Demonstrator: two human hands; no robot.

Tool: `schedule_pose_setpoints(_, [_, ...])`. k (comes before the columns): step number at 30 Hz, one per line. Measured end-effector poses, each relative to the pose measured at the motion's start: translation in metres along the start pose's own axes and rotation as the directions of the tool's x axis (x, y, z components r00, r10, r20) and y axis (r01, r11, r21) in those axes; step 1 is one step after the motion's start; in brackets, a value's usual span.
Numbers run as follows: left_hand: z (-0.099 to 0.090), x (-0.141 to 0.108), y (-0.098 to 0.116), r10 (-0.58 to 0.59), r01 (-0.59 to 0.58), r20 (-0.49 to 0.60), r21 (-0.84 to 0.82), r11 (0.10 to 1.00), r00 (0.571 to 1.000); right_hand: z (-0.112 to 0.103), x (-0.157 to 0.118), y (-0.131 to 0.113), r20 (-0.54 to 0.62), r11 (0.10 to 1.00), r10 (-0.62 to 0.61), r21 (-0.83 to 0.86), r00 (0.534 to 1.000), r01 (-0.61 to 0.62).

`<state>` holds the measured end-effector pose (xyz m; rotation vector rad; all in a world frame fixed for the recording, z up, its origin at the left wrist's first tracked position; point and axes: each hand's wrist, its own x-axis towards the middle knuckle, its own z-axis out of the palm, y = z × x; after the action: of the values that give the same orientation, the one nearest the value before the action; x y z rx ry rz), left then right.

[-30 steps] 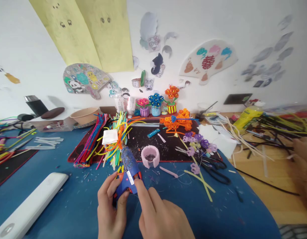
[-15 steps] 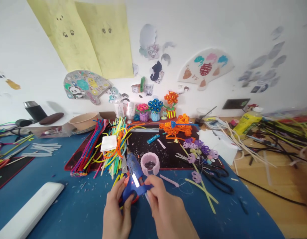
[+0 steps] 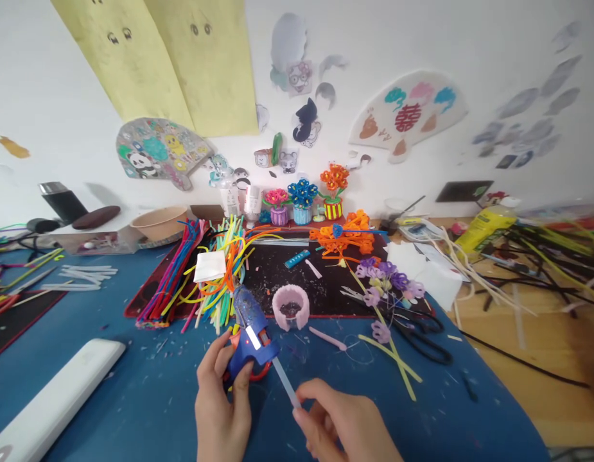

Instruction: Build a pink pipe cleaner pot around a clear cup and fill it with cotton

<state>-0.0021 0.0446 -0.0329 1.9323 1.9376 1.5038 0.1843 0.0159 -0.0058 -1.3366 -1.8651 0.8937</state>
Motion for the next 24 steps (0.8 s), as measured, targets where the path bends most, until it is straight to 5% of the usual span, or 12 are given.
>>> schedule_pose_setpoints(11, [-0.001,0.002,0.001,0.072,-0.068,-0.05,0.081,0.994,0.996,-0.017,0.015,-0.018,-0.085,1.0,-0.031,-0.005,0.996,0.031])
schedule_pose_setpoints(19, [-0.009,0.005,0.003,0.044,-0.041,-0.059,0.062,0.997,0.997,-0.015,0.021,-0.026,0.004,0.999,0.009,0.031,1.0,-0.01])
schedule_pose_setpoints(24, [-0.008,0.003,0.0,0.084,-0.077,-0.046,0.147,0.986,0.995,-0.013,0.028,-0.033,0.071,0.99,-0.095,-0.101,0.993,0.102])
